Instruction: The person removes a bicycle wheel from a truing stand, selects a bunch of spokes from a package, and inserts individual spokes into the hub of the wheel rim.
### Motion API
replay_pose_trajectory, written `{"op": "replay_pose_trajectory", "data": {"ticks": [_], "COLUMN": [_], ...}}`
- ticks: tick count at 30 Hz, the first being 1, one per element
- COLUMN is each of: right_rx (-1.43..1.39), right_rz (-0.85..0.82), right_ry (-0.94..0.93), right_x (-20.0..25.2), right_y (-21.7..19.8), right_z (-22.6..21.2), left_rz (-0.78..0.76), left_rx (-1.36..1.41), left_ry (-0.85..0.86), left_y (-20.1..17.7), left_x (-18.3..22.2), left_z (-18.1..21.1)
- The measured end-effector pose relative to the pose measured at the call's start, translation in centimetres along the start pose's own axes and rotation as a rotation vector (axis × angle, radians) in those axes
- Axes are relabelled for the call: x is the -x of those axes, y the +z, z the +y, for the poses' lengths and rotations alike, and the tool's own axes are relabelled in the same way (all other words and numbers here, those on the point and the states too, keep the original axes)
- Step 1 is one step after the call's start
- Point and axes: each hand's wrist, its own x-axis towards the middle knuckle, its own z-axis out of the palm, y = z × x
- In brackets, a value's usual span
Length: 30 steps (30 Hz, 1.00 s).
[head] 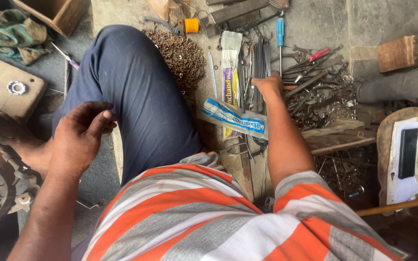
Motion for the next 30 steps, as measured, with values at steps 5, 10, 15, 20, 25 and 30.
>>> {"op": "replay_pose_trajectory", "data": {"ticks": [5, 10, 15, 20, 25, 30], "right_rx": [-0.098, -0.111, -0.278, -0.341, -0.128, 0.037], "right_rz": [-0.027, 0.033, -0.142, -0.945, -0.759, -0.157], "right_ry": [0.011, -0.013, -0.106, -0.590, -1.153, -0.527], "right_x": [0.6, 0.6, 3.6, 18.7, 26.9, 10.4], "right_y": [0.2, -0.5, -3.2, -4.2, -3.5, -0.7], "right_z": [1.2, 0.7, -3.3, -9.7, -12.0, -6.5], "left_rz": [-0.027, -0.029, -0.050, -0.150, -0.195, -0.036], "left_rx": [-0.040, -0.050, 0.033, 0.141, 0.326, 0.660], "left_ry": [0.041, 0.056, 0.102, 0.017, -0.072, -0.047], "left_y": [0.4, 0.9, 1.9, 4.6, 7.3, 3.6], "left_x": [-0.3, -0.5, -0.1, 0.8, -0.5, -1.4], "left_z": [2.2, 2.5, 3.0, 5.2, 4.8, 2.1]}}
